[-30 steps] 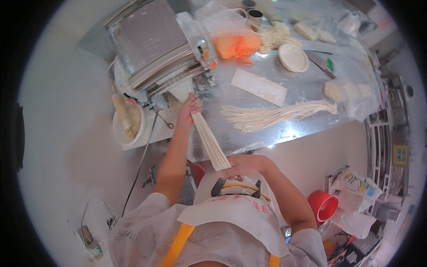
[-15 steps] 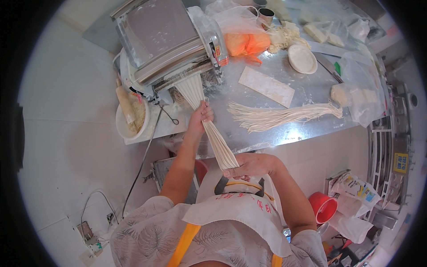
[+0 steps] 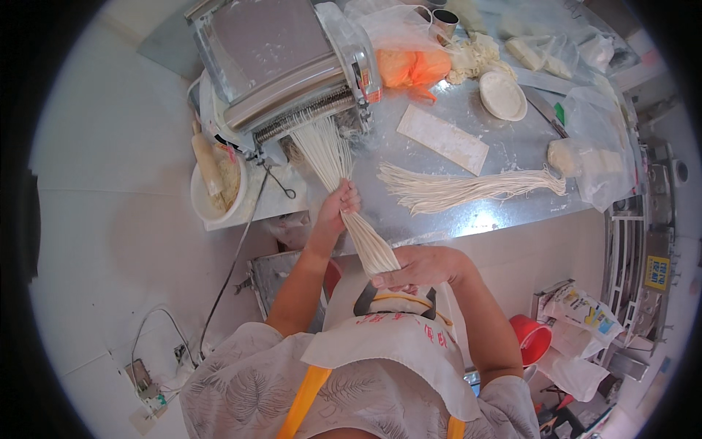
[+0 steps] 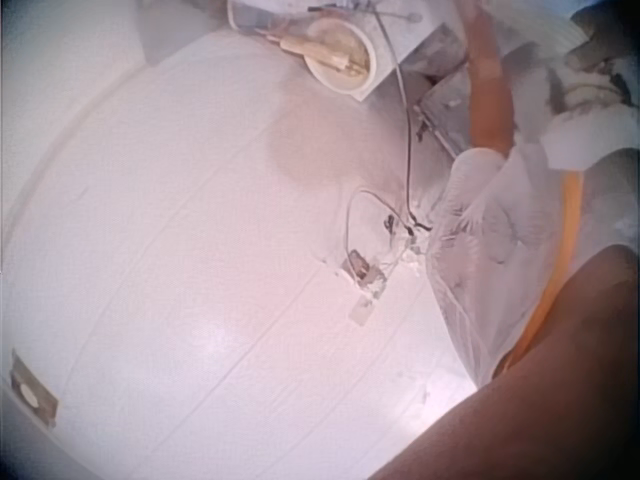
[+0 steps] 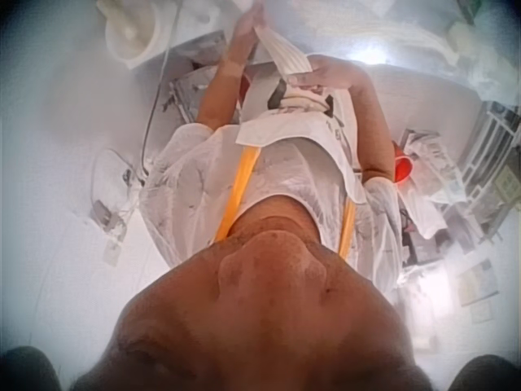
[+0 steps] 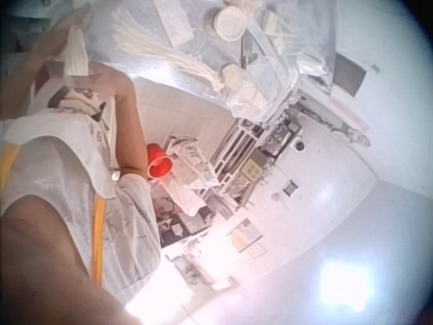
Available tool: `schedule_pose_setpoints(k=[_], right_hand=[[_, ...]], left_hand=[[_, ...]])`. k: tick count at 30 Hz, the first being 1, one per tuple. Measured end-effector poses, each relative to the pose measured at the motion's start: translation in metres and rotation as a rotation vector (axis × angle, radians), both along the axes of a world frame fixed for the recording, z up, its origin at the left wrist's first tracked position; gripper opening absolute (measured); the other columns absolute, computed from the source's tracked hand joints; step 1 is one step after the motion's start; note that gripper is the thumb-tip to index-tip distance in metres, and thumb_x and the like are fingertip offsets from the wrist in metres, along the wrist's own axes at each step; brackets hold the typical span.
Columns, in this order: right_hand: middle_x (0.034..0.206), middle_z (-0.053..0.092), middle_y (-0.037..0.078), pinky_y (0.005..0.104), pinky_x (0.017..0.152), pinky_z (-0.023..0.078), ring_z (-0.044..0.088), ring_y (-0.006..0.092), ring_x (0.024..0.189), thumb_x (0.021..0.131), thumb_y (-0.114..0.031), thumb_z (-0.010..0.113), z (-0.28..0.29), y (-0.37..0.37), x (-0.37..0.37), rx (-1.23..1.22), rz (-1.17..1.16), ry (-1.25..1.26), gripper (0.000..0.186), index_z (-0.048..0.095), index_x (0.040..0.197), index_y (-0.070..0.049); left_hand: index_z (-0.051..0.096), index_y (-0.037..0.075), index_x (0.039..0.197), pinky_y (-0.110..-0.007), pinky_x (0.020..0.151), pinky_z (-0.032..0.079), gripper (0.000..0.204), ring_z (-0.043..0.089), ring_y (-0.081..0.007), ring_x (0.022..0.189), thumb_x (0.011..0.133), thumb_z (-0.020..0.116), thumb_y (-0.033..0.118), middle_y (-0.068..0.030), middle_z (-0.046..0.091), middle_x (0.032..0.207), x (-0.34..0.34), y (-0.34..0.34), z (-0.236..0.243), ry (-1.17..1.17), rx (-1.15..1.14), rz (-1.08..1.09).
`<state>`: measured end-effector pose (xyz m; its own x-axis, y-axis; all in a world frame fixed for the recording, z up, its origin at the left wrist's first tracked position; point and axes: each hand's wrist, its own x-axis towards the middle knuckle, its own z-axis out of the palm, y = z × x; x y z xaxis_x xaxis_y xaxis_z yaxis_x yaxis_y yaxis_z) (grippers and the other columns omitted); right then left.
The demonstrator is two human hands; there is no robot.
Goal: The person operates a pasta machine to extrude dough into noodles, then gathers, cuts, and packages the noodles into plastic bags. The person handles dough sheets, noodles, a knife, and plastic bags during the process.
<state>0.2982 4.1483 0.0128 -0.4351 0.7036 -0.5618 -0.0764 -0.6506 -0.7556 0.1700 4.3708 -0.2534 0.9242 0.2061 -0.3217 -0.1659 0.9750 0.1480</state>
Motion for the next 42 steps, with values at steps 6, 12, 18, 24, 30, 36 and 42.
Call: schedule_pose_setpoints(k=[6,12,18,24,30,36,42], right_hand=[[0.073,0.049,-0.004,0.0271,0.059,0.043,0.048,0.0088,0.066,0.103,-0.047,0.066,0.003,-0.012,0.014,-0.027,-0.012,0.034,0.042,0.062,0.091,-0.007],[0.068,0.044,-0.006,0.0261,0.055,0.040,0.043,0.0078,0.060,0.104,-0.043,0.065,0.021,-0.054,0.067,-0.079,-0.008,-0.048,0.042,0.057,0.083,-0.008],[0.069,0.041,-0.007,0.0268,0.054,0.035,0.039,0.0076,0.061,0.098,-0.038,0.067,0.027,-0.119,0.196,-0.238,0.026,-0.219,0.031,0.057,0.085,-0.011],[0.069,0.044,-0.004,0.0293,0.054,0.040,0.042,0.0113,0.060,0.095,-0.034,0.068,-0.038,-0.188,0.352,-0.442,-0.002,-0.506,0.028,0.058,0.087,-0.009],[0.068,0.051,0.000,0.0350,0.057,0.051,0.052,0.0155,0.060,0.093,-0.035,0.068,-0.157,-0.242,0.475,-0.485,0.059,-0.581,0.031,0.061,0.086,-0.006],[0.071,0.062,0.010,0.0400,0.062,0.056,0.064,0.0218,0.066,0.093,-0.035,0.070,-0.190,-0.264,0.529,-0.390,0.116,-0.771,0.036,0.062,0.079,-0.002],[0.117,0.069,0.024,0.0503,0.098,0.051,0.063,0.0440,0.112,0.092,-0.021,0.072,-0.194,-0.267,0.475,0.091,-0.038,-1.520,0.034,0.066,0.119,-0.001]], left_hand=[[0.053,0.009,0.095,-0.024,0.052,0.037,0.029,0.037,-0.0089,0.056,0.113,0.047,0.031,0.0036,0.039,0.068,-0.013,-0.024,-0.023,0.078,0.085,-0.012],[0.056,0.008,0.093,-0.031,0.075,0.047,0.027,0.049,-0.0142,0.069,0.112,0.049,0.025,0.0010,0.050,0.074,0.009,-0.051,0.019,0.031,-0.148,0.190],[0.061,0.005,0.097,-0.041,0.102,0.047,0.022,0.061,-0.0185,0.089,0.110,0.053,0.021,-0.0037,0.061,0.085,0.061,-0.074,0.056,-0.004,-0.153,0.383],[0.062,0.003,0.104,-0.045,0.117,0.042,0.016,0.063,-0.0220,0.100,0.108,0.055,0.017,-0.0062,0.064,0.096,0.130,-0.131,0.013,0.099,-0.180,0.409],[0.058,0.001,0.108,-0.043,0.114,0.044,0.013,0.059,-0.0246,0.106,0.107,0.058,0.014,-0.0090,0.060,0.103,0.184,-0.192,-0.008,0.481,-0.044,0.550],[0.059,0.000,0.110,-0.042,0.107,0.050,0.012,0.062,-0.0238,0.106,0.105,0.062,0.010,-0.0095,0.063,0.103,0.185,-0.199,-0.021,0.408,0.191,0.570],[0.062,0.000,0.114,-0.036,0.094,0.056,0.015,0.067,-0.0231,0.098,0.100,0.066,0.003,-0.0106,0.069,0.105,0.155,-0.157,-0.006,0.904,0.783,0.688]])
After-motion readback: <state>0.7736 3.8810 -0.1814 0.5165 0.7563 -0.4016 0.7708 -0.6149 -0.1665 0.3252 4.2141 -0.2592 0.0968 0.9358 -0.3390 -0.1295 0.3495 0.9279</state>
